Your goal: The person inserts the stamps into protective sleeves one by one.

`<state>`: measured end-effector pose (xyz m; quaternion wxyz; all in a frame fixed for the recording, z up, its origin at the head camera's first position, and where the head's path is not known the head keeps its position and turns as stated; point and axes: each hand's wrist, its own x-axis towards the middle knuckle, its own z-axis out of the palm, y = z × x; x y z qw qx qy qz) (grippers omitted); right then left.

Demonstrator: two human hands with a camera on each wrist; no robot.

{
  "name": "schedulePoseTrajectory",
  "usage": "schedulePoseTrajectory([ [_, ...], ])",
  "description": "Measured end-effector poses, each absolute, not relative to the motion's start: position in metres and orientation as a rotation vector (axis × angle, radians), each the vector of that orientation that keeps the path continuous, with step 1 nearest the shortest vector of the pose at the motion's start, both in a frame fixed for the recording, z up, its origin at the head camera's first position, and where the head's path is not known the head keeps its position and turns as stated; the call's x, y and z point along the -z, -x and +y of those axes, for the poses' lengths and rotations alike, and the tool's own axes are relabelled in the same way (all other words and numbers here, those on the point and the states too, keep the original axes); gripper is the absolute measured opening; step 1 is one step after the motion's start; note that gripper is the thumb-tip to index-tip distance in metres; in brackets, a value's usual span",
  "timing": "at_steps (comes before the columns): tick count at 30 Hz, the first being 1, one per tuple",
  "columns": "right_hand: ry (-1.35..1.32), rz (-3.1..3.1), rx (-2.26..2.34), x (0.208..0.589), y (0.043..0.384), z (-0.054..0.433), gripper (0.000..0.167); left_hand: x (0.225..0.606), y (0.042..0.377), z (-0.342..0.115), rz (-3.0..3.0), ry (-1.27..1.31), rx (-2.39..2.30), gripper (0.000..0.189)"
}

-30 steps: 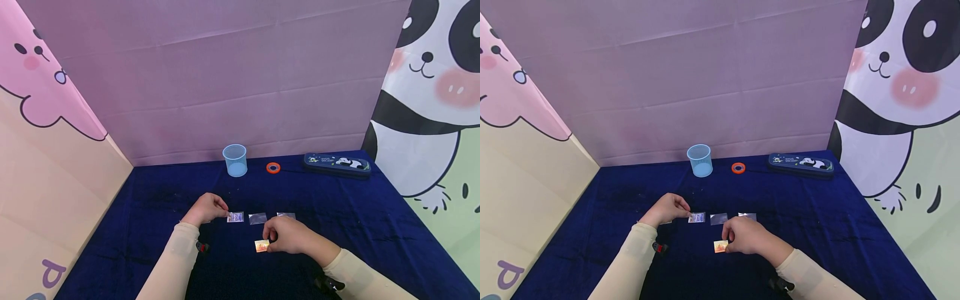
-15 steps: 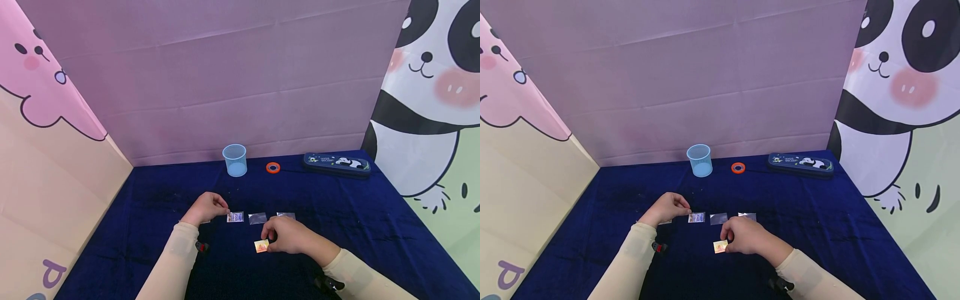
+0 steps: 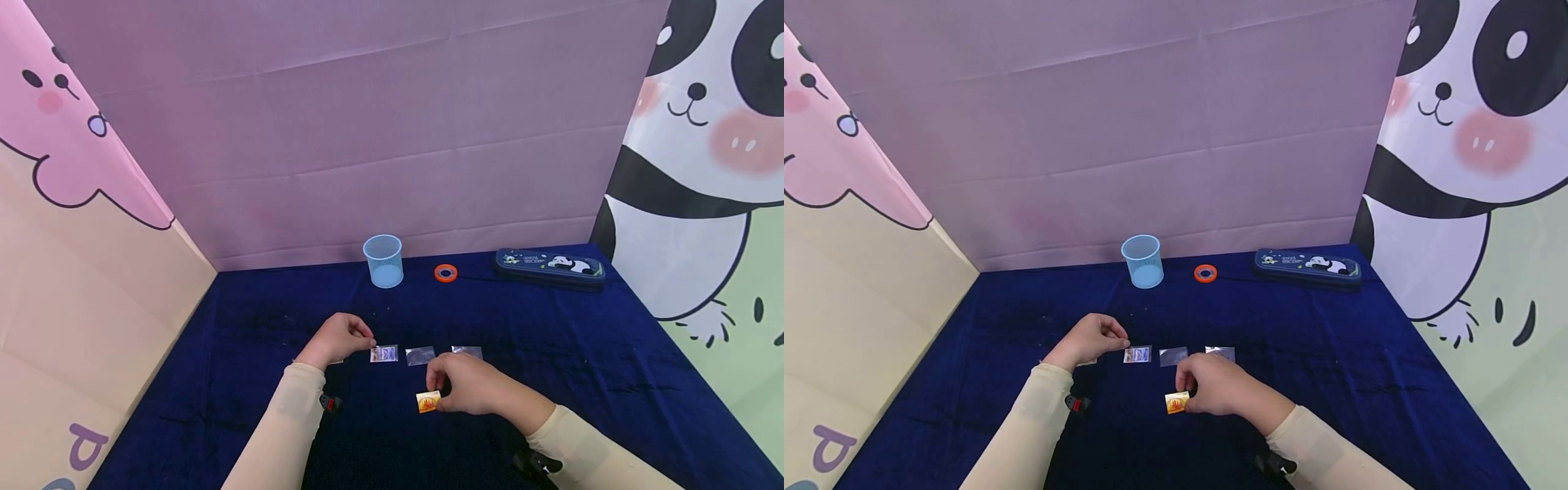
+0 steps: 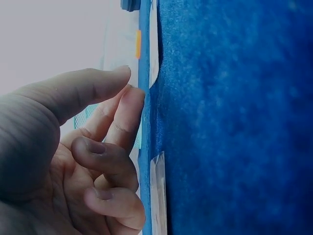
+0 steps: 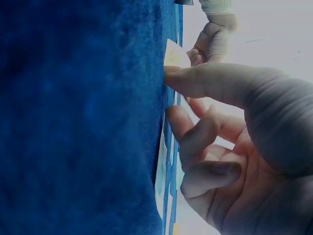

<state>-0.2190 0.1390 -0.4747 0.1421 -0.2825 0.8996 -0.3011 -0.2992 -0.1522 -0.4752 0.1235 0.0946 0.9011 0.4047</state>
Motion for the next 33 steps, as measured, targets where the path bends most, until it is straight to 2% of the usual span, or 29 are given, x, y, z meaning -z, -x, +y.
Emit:
schedulePoseTrajectory([
  [5, 0.786, 2.549, 0.927, 0.474, 0.220, 0.139, 0.031, 0.475, 0.301, -0.151, 2.639, -0.294, -1.187, 0.007],
  [10, 0.821, 2.562, 0.941, 0.471, 0.222, 0.142, 0.022, 0.474, 0.301, -0.146, 2.649, -0.338, -1.206, 0.006],
  [17, 0.907, 2.623, 0.977, 0.465, 0.227, 0.151, 0.018, 0.469, 0.294, -0.133, 2.681, -0.417, -1.183, 0.005],
  [33, 0.659, 2.797, 1.264, 0.428, 0.243, 0.188, 0.010, 0.465, 0.289, -0.092, 2.742, -0.508, -1.035, 0.018],
])
